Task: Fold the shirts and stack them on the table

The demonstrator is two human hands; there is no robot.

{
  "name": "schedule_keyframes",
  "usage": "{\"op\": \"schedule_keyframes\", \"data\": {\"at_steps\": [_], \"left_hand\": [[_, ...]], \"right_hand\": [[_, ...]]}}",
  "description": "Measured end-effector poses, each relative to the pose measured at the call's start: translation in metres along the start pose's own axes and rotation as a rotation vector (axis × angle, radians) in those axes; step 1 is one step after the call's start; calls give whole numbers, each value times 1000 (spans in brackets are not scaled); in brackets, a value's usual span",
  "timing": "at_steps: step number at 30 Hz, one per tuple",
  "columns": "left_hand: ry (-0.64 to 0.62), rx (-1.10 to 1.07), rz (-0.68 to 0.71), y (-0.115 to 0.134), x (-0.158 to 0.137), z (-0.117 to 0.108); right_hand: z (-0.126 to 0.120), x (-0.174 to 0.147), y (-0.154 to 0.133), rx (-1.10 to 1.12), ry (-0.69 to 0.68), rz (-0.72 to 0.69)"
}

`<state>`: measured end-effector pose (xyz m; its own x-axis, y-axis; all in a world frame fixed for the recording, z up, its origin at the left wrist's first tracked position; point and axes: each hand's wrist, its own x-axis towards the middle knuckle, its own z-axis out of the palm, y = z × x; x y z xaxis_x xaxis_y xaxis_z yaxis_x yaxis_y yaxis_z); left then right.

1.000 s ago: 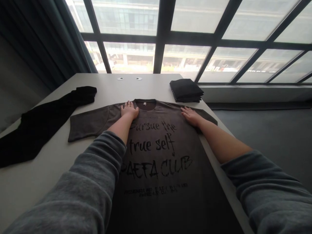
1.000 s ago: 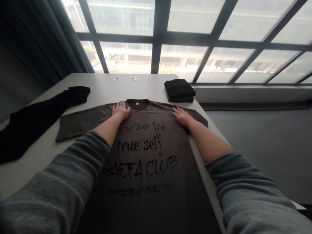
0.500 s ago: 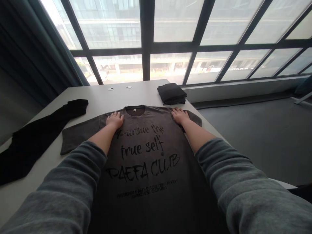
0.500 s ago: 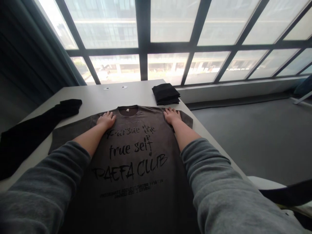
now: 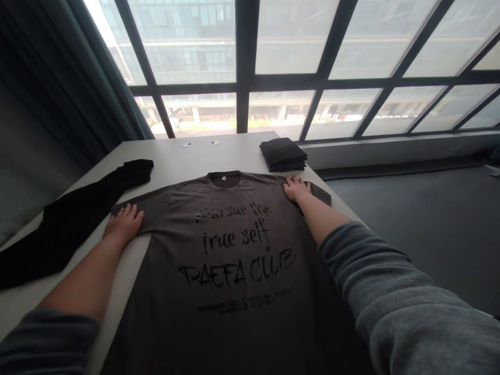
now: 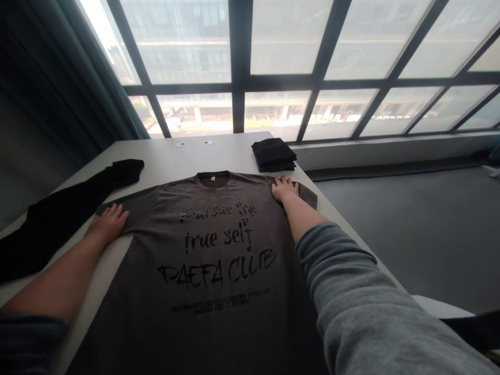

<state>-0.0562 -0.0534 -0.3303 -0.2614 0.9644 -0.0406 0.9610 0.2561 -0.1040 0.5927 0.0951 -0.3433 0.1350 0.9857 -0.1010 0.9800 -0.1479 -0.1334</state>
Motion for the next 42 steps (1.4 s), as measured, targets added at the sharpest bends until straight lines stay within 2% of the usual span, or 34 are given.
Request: {"op": "schedule_keyframes", "data": {"at_steps": [4,8,10,12,14,15,18,22,31,39,42], "left_hand": [[42,-91,-199,-2,0,5],[50,-155,-236,-2,2,5],[54,-185,-235,-5,4,8],[67,-211,-224,-9,6,12],[87,-228,-208,-12,7,15],[94,-234,-203,-13,8,16],[87,-231,-199,-14,8,16],[91,-218,-201,-14,8,15],[111,-241,-216,-14,9,16],[86,-279,-370,-9,3,8],[120,-287,-398,-5,-2,3]], "right_hand": [[-3,4,2,-26,-11,9],[-17,8,-18,-65,6,44],[-20,7,-39,-91,89,-63],[-16,5,-61,-98,126,-248],[-6,3,-79,-100,64,-385],[0,2,-85,-100,24,-405],[13,6,-92,-85,-28,-325],[16,19,-89,-64,-31,-220],[16,31,-87,-90,1,-199],[14,29,-90,-116,-22,-185],[13,24,-92,-101,-2,-192]]}}
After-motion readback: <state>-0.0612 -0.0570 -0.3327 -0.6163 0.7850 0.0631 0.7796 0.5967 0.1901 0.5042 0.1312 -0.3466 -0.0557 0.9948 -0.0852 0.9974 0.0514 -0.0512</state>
